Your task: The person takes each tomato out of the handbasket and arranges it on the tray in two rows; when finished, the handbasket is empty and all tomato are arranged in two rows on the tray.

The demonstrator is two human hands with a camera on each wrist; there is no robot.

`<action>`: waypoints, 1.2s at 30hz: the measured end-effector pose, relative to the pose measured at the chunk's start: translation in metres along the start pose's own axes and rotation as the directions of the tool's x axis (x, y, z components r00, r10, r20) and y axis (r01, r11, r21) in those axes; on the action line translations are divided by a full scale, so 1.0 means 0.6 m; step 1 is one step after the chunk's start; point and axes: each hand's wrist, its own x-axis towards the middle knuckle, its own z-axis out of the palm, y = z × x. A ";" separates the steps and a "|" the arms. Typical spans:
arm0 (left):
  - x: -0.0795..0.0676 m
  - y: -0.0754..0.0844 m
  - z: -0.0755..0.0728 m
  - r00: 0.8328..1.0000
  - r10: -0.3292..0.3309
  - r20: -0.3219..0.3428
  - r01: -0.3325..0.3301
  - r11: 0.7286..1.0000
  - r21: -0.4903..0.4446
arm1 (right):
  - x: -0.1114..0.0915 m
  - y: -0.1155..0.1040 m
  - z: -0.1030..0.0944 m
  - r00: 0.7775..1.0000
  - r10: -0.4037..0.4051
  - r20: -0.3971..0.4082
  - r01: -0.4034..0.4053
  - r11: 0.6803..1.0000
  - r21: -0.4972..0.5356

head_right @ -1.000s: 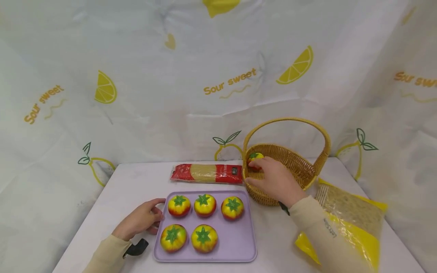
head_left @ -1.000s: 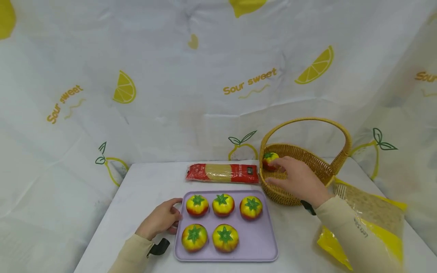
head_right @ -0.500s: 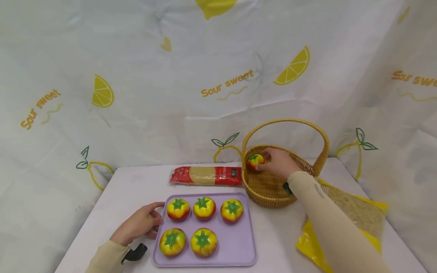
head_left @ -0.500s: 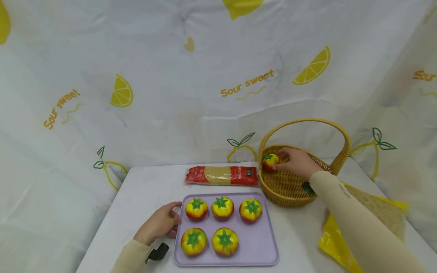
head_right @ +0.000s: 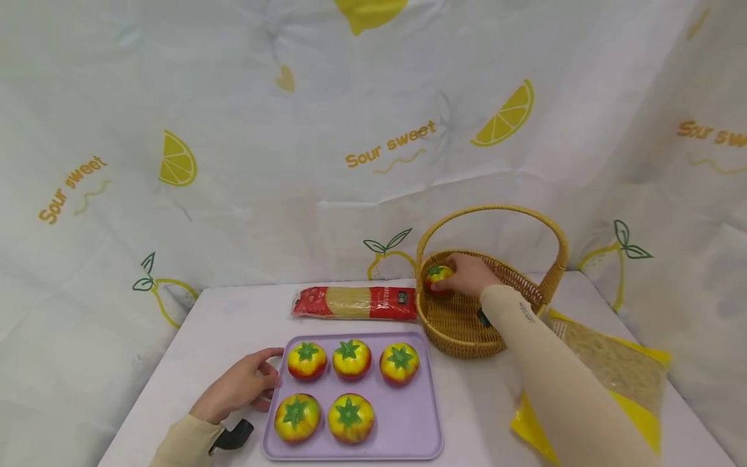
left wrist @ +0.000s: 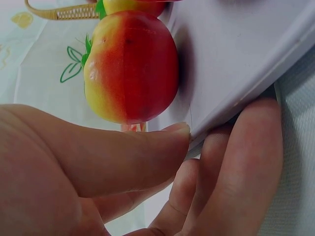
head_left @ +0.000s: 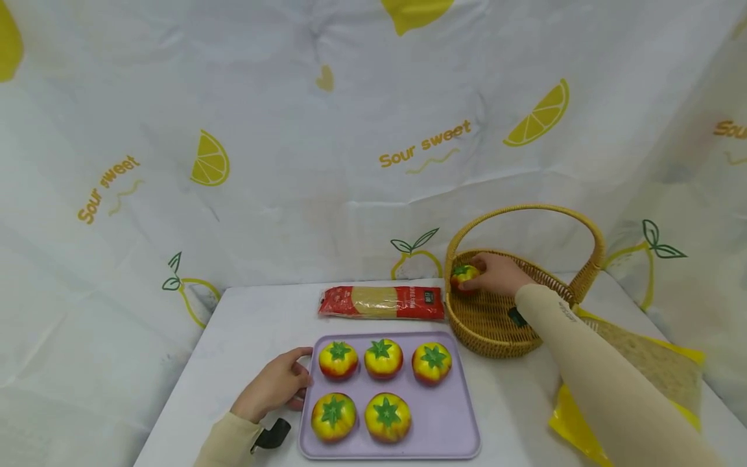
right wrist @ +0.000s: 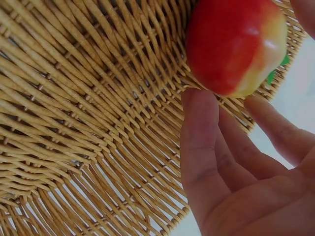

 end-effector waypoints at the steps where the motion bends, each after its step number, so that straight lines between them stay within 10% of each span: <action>1: 0.000 0.000 0.000 1.000 -0.001 0.000 0.001 1.000 -0.001 | 0.002 0.001 0.001 1.000 0.002 0.001 -0.002 1.000 -0.003; 23: 0.001 -0.005 -0.002 1.000 0.004 0.012 -0.004 1.000 -0.017 | 0.031 0.005 0.011 1.000 0.012 0.029 -0.012 1.000 -0.012; 36: 0.000 -0.004 0.001 1.000 0.005 -0.004 -0.005 1.000 -0.008 | -0.081 -0.034 -0.014 0.991 -0.116 -0.071 0.111 0.992 -0.062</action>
